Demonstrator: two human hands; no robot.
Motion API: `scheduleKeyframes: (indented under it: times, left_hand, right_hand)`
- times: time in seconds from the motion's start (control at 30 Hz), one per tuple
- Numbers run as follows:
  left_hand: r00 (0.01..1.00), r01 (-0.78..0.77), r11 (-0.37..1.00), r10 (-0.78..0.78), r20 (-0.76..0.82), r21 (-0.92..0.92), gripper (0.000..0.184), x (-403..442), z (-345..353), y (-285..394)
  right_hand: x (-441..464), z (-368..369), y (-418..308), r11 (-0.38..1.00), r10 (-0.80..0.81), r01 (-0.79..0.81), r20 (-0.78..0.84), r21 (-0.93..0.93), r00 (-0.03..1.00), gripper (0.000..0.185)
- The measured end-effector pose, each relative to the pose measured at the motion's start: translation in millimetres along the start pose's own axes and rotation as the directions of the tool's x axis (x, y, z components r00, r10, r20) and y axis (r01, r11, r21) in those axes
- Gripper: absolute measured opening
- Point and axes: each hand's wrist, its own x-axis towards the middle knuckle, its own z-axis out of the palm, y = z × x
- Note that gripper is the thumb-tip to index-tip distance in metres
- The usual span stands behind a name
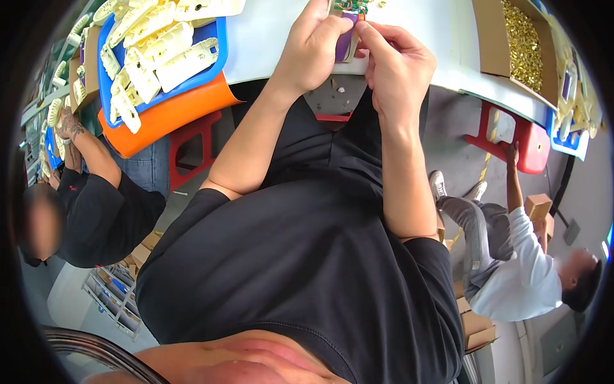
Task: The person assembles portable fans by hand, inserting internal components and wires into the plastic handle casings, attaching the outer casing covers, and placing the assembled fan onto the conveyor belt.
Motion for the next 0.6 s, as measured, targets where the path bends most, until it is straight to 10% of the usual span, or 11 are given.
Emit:
scheduleKeyframes:
  times: [0.23,0.43,0.6]
  left_hand:
    - [1.000,0.005,0.981,-0.001,0.023,-0.192,0.035,2.6,4.8,-4.9]
    - [0.997,0.066,0.987,-0.060,0.044,-0.147,0.032,1.5,-0.8,-6.8]
    - [0.998,-0.056,0.997,0.056,-0.016,-0.043,0.028,2.6,-2.7,-16.4]
  right_hand:
    - [2.0,3.9,17.3,0.936,-0.339,0.321,-0.120,-0.147,0.933,0.011]
    - [10.0,0.3,16.6,0.562,-0.685,0.664,0.172,-0.493,0.707,0.011]
    - [4.3,-7.4,6.6,0.255,-0.664,0.732,0.436,-0.632,0.608,0.018]
